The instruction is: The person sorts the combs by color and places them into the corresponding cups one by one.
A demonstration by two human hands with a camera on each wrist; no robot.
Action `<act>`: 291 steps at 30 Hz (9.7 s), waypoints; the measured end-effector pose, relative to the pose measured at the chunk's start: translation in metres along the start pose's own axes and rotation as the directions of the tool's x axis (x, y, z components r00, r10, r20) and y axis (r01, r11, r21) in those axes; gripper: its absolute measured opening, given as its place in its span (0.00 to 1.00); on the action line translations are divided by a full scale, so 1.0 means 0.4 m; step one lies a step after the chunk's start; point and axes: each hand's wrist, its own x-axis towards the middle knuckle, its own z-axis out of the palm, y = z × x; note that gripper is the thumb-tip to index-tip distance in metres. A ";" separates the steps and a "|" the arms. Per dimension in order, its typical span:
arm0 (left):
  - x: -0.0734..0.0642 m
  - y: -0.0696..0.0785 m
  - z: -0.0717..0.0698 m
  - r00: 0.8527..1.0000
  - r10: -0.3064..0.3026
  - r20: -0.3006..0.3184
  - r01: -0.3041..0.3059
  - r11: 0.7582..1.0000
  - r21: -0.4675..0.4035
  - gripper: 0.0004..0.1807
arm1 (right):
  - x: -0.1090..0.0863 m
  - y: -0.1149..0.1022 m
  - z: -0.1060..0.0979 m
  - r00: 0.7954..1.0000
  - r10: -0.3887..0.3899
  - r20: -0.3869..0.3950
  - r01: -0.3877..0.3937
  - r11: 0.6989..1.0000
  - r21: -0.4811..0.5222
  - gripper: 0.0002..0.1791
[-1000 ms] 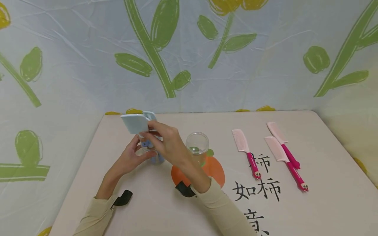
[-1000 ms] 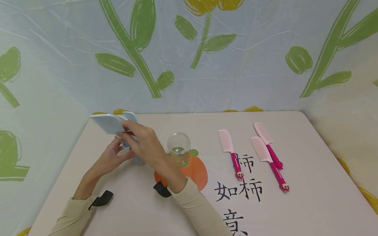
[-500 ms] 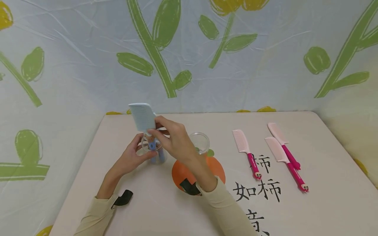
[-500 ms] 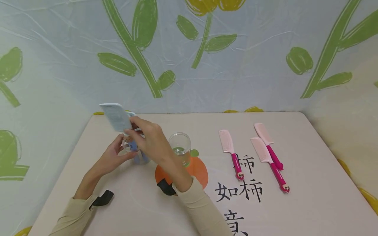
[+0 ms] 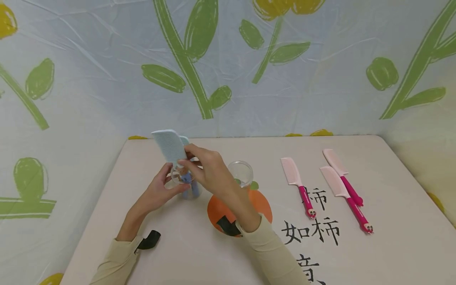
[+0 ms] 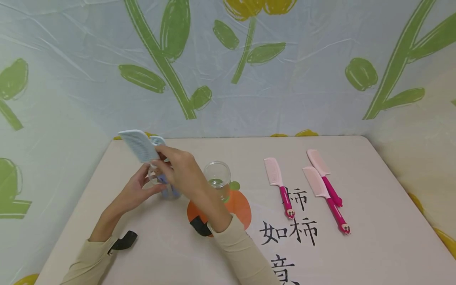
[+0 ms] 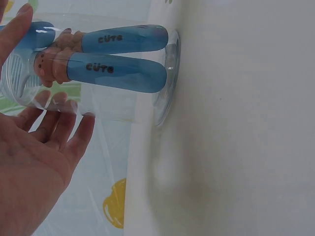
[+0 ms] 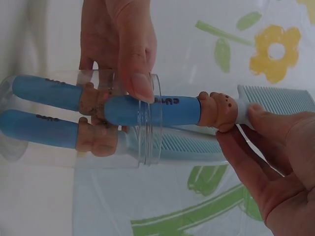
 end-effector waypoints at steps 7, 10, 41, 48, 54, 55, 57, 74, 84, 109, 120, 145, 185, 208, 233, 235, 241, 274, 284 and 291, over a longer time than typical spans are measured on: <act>-0.005 0.000 0.003 1.000 0.009 -0.001 -0.009 1.000 0.006 0.44 | -0.003 0.002 -0.008 0.995 0.088 0.037 -0.088 0.996 -0.002 0.11; -0.008 0.001 0.003 1.000 0.002 -0.001 -0.002 1.000 -0.004 0.46 | -0.006 0.007 -0.005 0.991 0.098 0.092 -0.096 0.995 -0.032 0.10; -0.004 0.005 0.007 1.000 -0.011 -0.004 0.011 1.000 -0.009 0.46 | -0.017 0.023 0.011 0.973 0.213 0.087 -0.189 0.957 -0.221 0.12; -0.004 0.003 0.004 1.000 -0.003 0.003 0.003 1.000 -0.001 0.46 | -0.017 0.015 0.017 0.966 0.245 0.078 -0.217 0.939 -0.269 0.12; -0.004 0.002 0.004 1.000 0.003 0.002 -0.003 1.000 -0.005 0.46 | -0.016 0.015 0.014 0.963 0.248 0.110 -0.210 0.937 -0.278 0.13; -0.004 0.002 0.004 1.000 0.003 0.003 -0.003 1.000 -0.006 0.46 | -0.016 0.016 0.013 0.961 0.250 0.115 -0.211 0.937 -0.277 0.13; -0.005 0.001 0.006 1.000 0.000 0.006 0.000 1.000 -0.009 0.46 | -0.017 0.016 0.012 0.958 0.259 0.123 -0.219 0.938 -0.267 0.13; -0.007 0.000 0.011 1.000 0.017 -0.002 -0.017 1.000 0.015 0.46 | -0.031 0.014 0.011 0.922 0.352 0.159 -0.291 0.903 -0.316 0.10; -0.008 -0.001 0.012 1.000 0.019 -0.007 -0.019 1.000 0.008 0.46 | -0.027 0.019 0.009 0.925 0.338 0.174 -0.278 0.913 -0.298 0.08; -0.009 -0.007 0.009 1.000 0.016 -0.009 -0.016 1.000 0.015 0.44 | -0.003 0.002 -0.001 0.885 0.372 0.281 -0.241 0.881 -0.407 0.09; -0.002 -0.009 0.011 1.000 0.011 0.002 -0.011 1.000 0.016 0.42 | -0.011 0.023 -0.026 0.891 0.297 0.344 -0.237 0.949 -0.207 0.11; -0.029 0.017 0.029 0.999 0.000 -0.036 0.005 0.991 0.135 0.49 | -0.067 0.024 -0.077 0.945 0.202 0.258 -0.175 0.977 -0.122 0.20; -0.181 0.072 0.157 0.892 0.235 -0.385 -0.061 0.909 0.412 0.34 | -0.271 0.068 -0.282 0.976 0.141 -0.167 -0.187 0.936 -0.300 0.19; -0.138 0.079 0.256 0.915 0.347 -0.204 -0.263 0.900 0.347 0.33 | -0.388 0.144 -0.380 0.936 0.242 -0.255 -0.331 0.850 -0.410 0.23; -0.043 0.115 0.329 0.958 0.261 -0.116 -0.231 0.948 0.221 0.36 | -0.445 0.202 -0.467 0.845 0.467 -0.261 -0.534 0.716 -0.449 0.27; -0.035 0.116 0.333 0.955 0.272 -0.118 -0.241 0.944 0.225 0.36 | -0.447 0.209 -0.468 0.841 0.475 -0.258 -0.540 0.716 -0.442 0.27; -0.020 0.115 0.342 0.970 0.207 -0.128 -0.177 0.961 0.213 0.39 | -0.447 0.229 -0.469 0.829 0.504 -0.244 -0.558 0.713 -0.424 0.28; 0.063 0.092 0.386 0.989 0.041 -0.145 -0.012 0.980 0.196 0.51 | -0.431 0.267 -0.446 0.618 0.766 -0.178 -0.762 0.528 -0.374 0.33; 0.081 0.089 0.389 0.989 0.075 -0.131 -0.050 0.981 0.186 0.48 | -0.426 0.267 -0.447 0.567 0.809 -0.154 -0.792 0.484 -0.372 0.27; 0.084 0.090 0.392 0.990 0.075 -0.120 -0.057 0.987 0.150 0.47 | -0.424 0.259 -0.450 0.606 0.777 -0.171 -0.770 0.519 -0.371 0.24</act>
